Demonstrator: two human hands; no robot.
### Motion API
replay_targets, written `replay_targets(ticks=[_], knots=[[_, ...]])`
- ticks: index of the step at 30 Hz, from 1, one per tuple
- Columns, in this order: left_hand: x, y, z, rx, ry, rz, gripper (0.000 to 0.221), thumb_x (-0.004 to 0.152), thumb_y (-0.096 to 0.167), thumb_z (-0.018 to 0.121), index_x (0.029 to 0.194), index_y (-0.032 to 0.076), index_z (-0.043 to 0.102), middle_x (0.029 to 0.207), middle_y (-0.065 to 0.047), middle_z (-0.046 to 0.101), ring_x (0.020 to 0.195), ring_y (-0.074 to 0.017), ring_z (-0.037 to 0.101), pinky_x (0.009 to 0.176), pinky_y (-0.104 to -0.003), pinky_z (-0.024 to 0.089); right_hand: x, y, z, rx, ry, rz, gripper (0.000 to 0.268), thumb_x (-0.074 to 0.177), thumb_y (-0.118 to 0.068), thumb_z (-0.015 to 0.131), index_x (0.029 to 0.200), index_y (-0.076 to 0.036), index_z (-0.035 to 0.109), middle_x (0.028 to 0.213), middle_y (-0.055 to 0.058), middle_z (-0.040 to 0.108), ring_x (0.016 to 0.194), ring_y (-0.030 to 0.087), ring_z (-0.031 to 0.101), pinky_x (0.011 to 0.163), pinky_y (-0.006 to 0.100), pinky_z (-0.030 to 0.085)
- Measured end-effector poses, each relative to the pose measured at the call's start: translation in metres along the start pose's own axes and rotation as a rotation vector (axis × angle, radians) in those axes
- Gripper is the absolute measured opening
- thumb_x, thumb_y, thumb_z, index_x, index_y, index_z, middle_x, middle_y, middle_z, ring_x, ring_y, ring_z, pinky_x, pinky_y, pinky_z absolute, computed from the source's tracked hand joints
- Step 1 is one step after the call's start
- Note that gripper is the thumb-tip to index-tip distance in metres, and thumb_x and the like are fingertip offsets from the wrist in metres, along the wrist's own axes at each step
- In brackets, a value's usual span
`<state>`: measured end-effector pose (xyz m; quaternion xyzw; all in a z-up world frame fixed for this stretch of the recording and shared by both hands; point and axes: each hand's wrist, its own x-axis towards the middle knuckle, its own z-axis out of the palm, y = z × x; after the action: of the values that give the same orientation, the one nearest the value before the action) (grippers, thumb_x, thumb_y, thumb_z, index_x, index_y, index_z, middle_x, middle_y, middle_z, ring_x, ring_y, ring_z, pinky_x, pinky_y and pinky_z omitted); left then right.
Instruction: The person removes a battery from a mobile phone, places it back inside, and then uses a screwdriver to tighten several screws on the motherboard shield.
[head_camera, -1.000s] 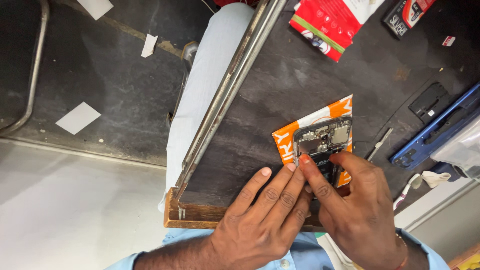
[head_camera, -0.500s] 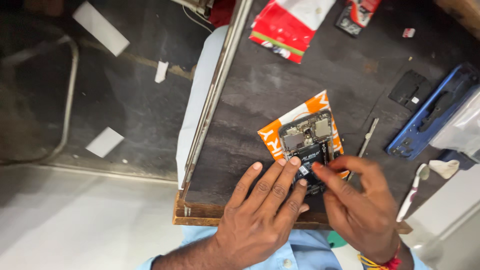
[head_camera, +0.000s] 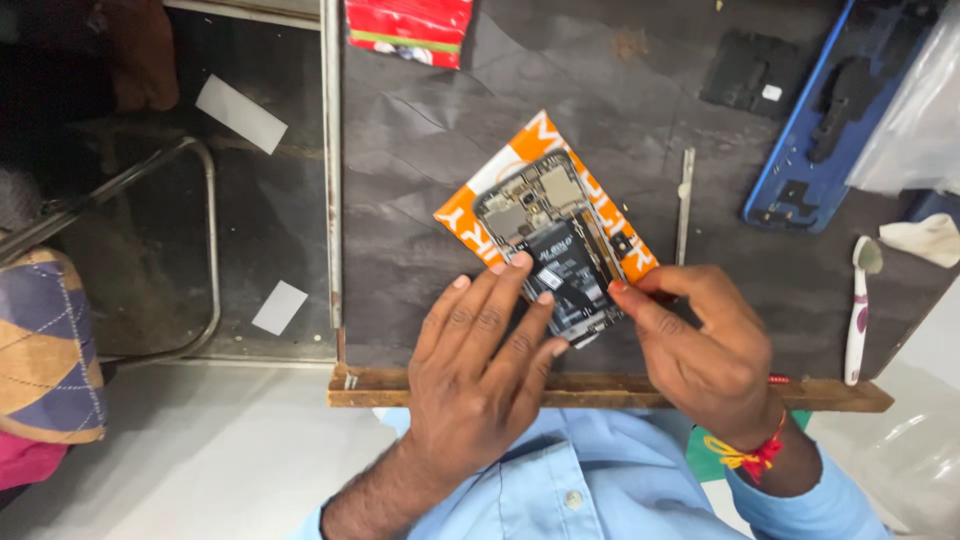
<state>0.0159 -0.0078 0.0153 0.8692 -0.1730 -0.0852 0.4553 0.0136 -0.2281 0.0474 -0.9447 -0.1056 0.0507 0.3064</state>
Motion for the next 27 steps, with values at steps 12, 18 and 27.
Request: replay_targets(ticks=[12, 18, 27], knots=[[-0.001, 0.012, 0.006, 0.131, 0.059, 0.041, 0.038, 0.091, 0.02, 0.079, 0.122, -0.001, 0.072, 0.144, -0.022, 0.059, 0.13, -0.0368, 0.059, 0.111, -0.05, 0.047, 0.002, 0.0, 0.008, -0.073, -0.078, -0.272, 0.039, 0.083, -0.002, 0.072, 0.121, -0.003, 0.074, 0.109, 0.011, 0.064, 0.093, 0.026, 0.06, 0.077, 0.042, 0.047], [-0.002, 0.014, 0.006, 0.126, 0.088, 0.021, 0.036, 0.093, 0.02, 0.078, 0.124, 0.001, 0.072, 0.145, -0.021, 0.058, 0.132, -0.0364, 0.058, 0.11, -0.048, 0.047, -0.001, 0.0, 0.01, -0.126, -0.076, -0.291, 0.042, 0.085, -0.004, 0.068, 0.126, -0.005, 0.071, 0.115, 0.01, 0.063, 0.099, 0.026, 0.058, 0.081, 0.043, 0.044], [0.006, 0.018, 0.003, 0.219, 0.077, -0.109, 0.05, 0.092, 0.025, 0.078, 0.136, 0.005, 0.066, 0.133, -0.019, 0.058, 0.119, -0.0347, 0.056, 0.101, -0.047, 0.044, 0.001, 0.004, 0.013, -0.108, -0.076, -0.278, 0.042, 0.086, -0.004, 0.069, 0.128, -0.008, 0.072, 0.112, 0.008, 0.062, 0.096, 0.026, 0.058, 0.079, 0.042, 0.045]])
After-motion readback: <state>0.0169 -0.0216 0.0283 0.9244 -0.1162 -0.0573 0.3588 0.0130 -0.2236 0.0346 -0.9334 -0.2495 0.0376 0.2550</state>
